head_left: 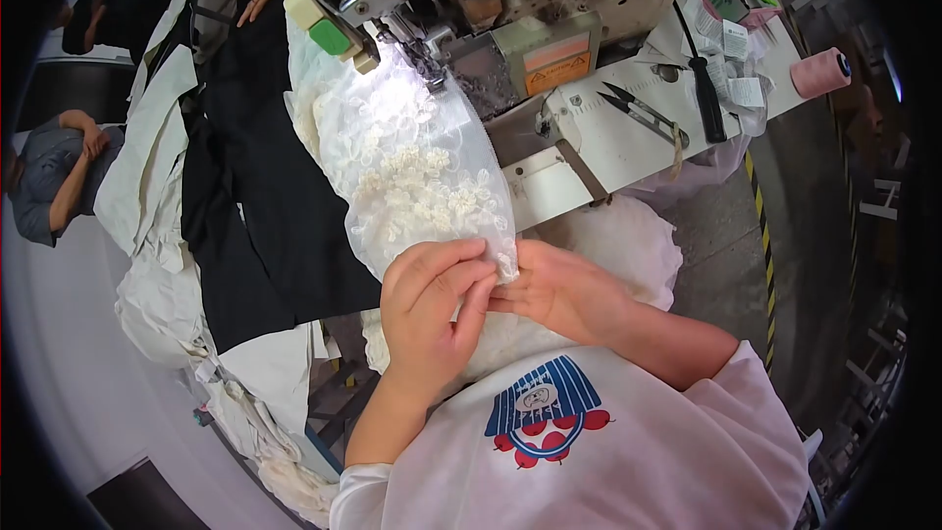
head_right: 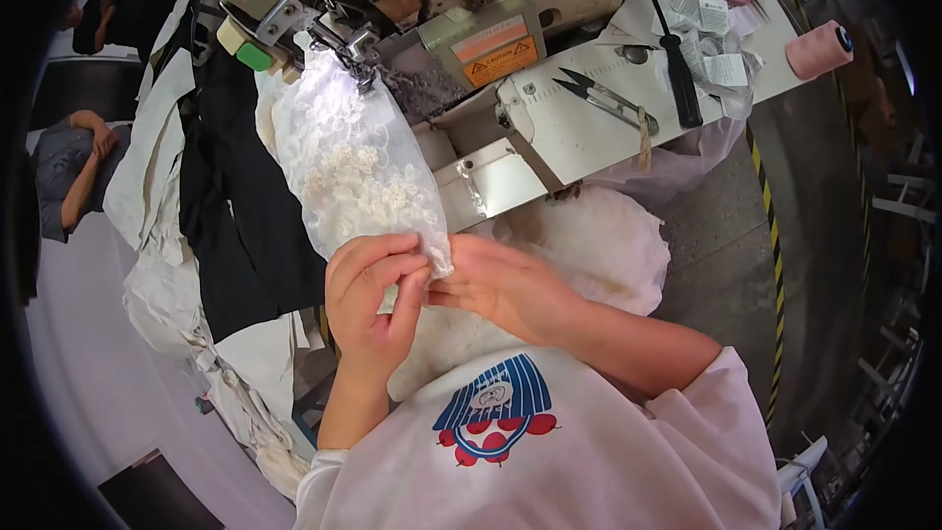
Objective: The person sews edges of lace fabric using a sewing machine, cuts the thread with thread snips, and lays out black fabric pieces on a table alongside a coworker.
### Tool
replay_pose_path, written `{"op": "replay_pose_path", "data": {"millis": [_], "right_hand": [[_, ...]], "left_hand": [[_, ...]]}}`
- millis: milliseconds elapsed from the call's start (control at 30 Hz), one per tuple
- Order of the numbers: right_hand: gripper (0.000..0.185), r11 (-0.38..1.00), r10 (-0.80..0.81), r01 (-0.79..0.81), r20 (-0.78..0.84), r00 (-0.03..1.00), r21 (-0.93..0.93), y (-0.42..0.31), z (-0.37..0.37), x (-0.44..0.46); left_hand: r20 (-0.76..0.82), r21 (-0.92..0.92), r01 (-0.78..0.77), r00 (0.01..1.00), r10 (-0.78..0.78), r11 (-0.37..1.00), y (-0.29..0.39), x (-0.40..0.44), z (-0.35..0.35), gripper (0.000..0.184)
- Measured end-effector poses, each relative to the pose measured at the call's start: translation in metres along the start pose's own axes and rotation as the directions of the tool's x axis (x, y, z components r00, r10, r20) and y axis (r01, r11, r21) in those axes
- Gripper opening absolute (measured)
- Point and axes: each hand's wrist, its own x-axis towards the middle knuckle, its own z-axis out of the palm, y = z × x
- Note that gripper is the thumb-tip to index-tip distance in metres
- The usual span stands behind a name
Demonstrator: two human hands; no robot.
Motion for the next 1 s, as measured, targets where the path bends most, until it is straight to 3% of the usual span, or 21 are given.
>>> {"op": "replay_pose_path", "data": {"millis": [33,100,233,300,433,500,600,700,733,833,900,1000], "right_hand": [[0.043,1.0,0.001,-0.001,0.0,1.0,0.002,0.002,0.003,0.0],[0.03,0.959,-0.1,0.071,-0.095,0.99,-0.273,0.004,0.011,0.0],[0.025,0.889,-0.175,0.091,-0.148,0.973,-0.449,0.006,0.006,0.009],[0.026,0.748,-0.128,-0.084,-0.267,0.955,-0.659,-0.002,0.009,0.009],[0.025,0.71,-0.151,-0.041,-0.209,0.966,-0.703,-0.004,0.01,0.006],[0.026,0.793,-0.186,0.072,-0.127,0.974,-0.604,-0.003,0.008,0.004],[0.026,0.818,-0.142,0.062,-0.097,0.985,-0.571,-0.005,0.006,0.006],[0.025,0.796,-0.088,0.031,-0.065,0.994,-0.605,0.002,0.008,0.017],[0.025,0.759,-0.145,0.099,-0.02,0.989,-0.643,0.009,0.01,0.022],[0.025,0.791,-0.083,0.049,-0.028,0.996,-0.61,0.021,0.014,0.035],[0.025,0.772,-0.134,0.103,-0.002,0.991,-0.628,0.022,0.016,0.038],[0.025,0.739,-0.071,0.035,-0.025,0.997,-0.673,0.014,0.015,0.035]], "left_hand": [[0.001,0.0,0.001,1.0,-0.001,1.0,0.0,0.0,0.0,0.02],[0.004,0.018,-0.038,0.999,0.038,0.999,0.001,-0.001,-0.001,0.021],[-0.026,0.013,-0.029,0.999,0.029,1.0,0.001,-0.001,-0.003,0.022],[-0.065,0.162,-0.046,0.996,0.057,0.986,-0.005,0.002,-0.013,0.022],[-0.127,0.365,-0.022,0.989,0.073,0.931,-0.023,0.018,-0.032,0.026],[-0.126,0.355,-0.04,0.988,0.09,0.934,-0.027,0.034,-0.034,0.025],[-0.037,0.329,-0.12,0.989,0.14,0.937,-0.031,0.056,-0.027,0.027],[0.059,0.252,-0.085,0.996,0.072,0.964,-0.041,0.07,-0.029,0.03],[0.105,0.239,-0.089,0.992,0.065,0.967,-0.049,0.074,-0.031,0.03],[0.205,0.083,-0.186,0.965,0.165,0.979,-0.074,0.082,-0.049,0.03],[0.192,0.063,-0.169,0.969,0.154,0.984,-0.071,0.084,-0.054,0.029],[0.144,0.145,-0.182,0.976,0.162,0.973,-0.062,0.078,-0.056,0.024]]}}
